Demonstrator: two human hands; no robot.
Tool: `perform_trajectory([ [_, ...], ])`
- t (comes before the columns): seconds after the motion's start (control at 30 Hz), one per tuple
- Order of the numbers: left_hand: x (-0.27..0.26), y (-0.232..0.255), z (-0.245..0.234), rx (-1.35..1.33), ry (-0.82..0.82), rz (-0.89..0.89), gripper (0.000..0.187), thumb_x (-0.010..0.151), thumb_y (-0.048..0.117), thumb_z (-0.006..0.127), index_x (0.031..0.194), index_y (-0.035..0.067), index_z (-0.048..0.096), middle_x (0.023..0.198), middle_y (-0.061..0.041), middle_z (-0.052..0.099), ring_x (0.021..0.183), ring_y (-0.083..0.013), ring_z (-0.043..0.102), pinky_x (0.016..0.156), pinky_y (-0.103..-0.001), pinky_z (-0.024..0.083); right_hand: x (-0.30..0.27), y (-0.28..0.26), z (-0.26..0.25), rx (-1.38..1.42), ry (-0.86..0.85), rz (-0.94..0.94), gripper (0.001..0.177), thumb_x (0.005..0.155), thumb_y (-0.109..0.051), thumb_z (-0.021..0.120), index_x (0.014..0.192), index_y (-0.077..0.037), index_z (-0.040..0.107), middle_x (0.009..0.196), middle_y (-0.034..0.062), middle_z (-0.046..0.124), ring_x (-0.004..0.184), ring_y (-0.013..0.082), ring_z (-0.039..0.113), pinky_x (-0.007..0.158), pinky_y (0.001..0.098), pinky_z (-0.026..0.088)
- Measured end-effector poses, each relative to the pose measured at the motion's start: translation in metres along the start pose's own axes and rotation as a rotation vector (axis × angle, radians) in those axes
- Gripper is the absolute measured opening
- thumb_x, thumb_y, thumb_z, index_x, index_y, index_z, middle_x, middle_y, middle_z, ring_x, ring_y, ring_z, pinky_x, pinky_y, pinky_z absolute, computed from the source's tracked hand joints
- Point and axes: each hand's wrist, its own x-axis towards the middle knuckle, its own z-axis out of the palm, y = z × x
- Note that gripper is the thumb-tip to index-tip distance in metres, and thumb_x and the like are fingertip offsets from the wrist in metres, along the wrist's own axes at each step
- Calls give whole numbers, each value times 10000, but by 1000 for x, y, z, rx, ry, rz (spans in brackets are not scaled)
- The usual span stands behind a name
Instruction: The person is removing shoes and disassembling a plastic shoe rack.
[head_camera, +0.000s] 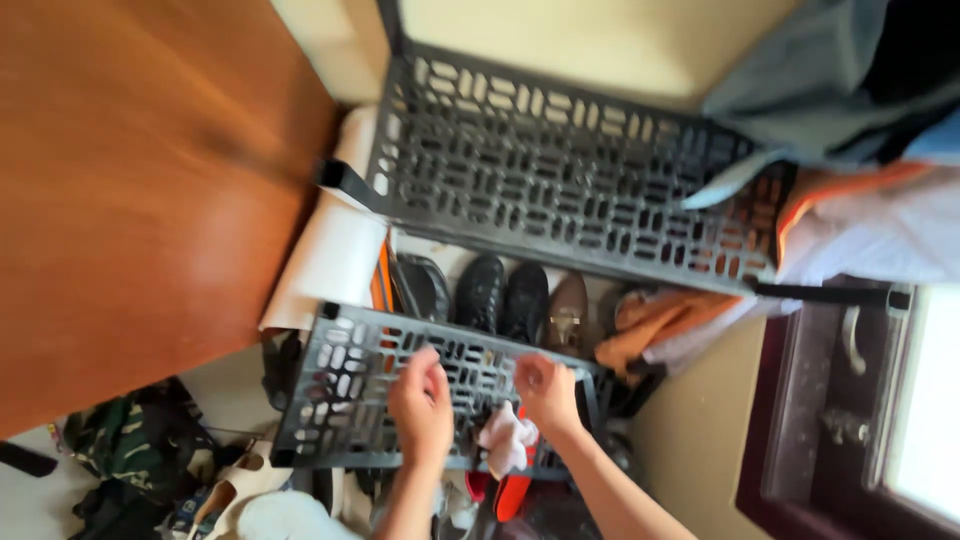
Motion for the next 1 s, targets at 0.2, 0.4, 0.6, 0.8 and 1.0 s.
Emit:
perform_trajectory([
  [0.2, 150, 18, -21, -255, 168, 71, 608, 822, 149, 853, 1317, -28, 548, 1194, -172, 688, 898, -243, 748, 792, -344, 564, 112, -212, -6, 90, 6, -529, 439, 764, -64, 786, 1187, -19, 676, 1112, 131, 727, 977, 250, 737, 734, 317, 607],
  [0.4, 241, 6, 39, -234, 235, -97, 663, 618, 284, 939, 1188, 56, 687, 936, -154, 776, 870, -311, 746, 775, -376, 575, 156, -306, 38, -14, -149, -636, 432, 746, -143, 864, 1090, 11, 651, 1007, 156, 711, 920, 303, 720, 723, 356, 587],
  [0.6, 241, 17, 25, -257, 298, -152, 495, 668, 294, 896, 1053, 21, 747, 881, -160, 778, 877, -296, 783, 808, -360, 599, 171, -291, 59, -17, -164, -670, 219, 819, -155, 822, 930, -11, 700, 861, 117, 757, 778, 255, 754, 717, 336, 604],
  [0.8, 240, 35, 20, -367, 226, -361, 489, 676, 139, 893, 1116, 18, 717, 889, -157, 781, 802, -268, 806, 788, -333, 603, 187, -376, 5, 171, -175, -441, 162, 847, -141, 825, 929, -11, 773, 787, 106, 788, 627, 137, 744, 588, 291, 607],
  [1.0, 244, 71, -10, -124, -36, -519, 568, 827, 184, 850, 1342, 72, 637, 1171, -190, 770, 1092, -292, 758, 969, -382, 599, 221, -408, -57, 224, -50, -646, 211, 855, 3, 700, 1059, 12, 648, 787, 54, 664, 646, 140, 644, 562, 300, 510],
])
